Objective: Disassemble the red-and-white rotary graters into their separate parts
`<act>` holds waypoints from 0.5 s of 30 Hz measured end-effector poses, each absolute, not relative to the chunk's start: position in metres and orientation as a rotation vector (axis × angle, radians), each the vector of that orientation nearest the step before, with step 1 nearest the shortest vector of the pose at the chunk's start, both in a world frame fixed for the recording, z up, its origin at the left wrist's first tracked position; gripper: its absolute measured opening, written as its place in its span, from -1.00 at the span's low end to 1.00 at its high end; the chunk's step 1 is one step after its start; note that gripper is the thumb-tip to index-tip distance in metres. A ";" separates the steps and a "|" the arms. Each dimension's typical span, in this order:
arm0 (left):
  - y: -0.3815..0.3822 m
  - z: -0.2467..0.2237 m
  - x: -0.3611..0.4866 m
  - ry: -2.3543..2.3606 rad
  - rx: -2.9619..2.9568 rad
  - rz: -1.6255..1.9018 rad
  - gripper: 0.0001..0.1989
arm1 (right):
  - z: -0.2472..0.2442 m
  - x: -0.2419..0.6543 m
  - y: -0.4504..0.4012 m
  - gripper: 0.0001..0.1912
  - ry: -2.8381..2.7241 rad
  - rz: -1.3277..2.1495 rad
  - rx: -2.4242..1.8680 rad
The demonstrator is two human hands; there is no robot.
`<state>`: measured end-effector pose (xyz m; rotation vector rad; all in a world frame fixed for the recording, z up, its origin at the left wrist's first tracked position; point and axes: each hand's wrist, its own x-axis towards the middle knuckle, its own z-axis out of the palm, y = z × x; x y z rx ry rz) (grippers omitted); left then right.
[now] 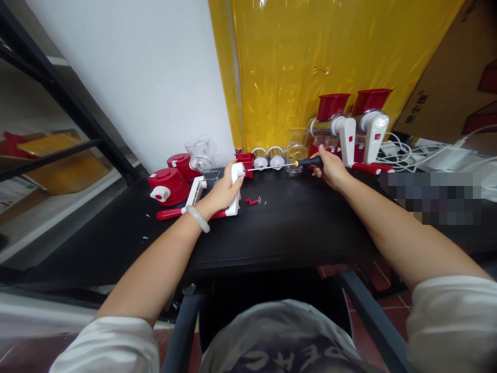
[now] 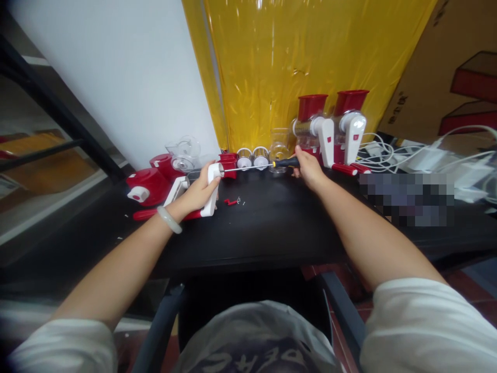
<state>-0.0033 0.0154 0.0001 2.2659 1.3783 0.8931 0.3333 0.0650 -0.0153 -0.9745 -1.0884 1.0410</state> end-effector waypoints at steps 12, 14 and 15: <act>0.007 0.005 0.003 1.375 2.316 0.790 -0.35 | -0.014 0.333 0.071 -0.66 -0.961 0.990 -0.897; 0.007 0.005 0.003 1.371 2.332 0.782 -0.36 | -0.014 0.334 0.072 -0.66 -0.959 0.963 -0.903; 0.007 0.005 0.003 1.371 2.335 0.783 -0.37 | -0.014 0.334 0.072 -0.65 -0.960 0.956 -0.906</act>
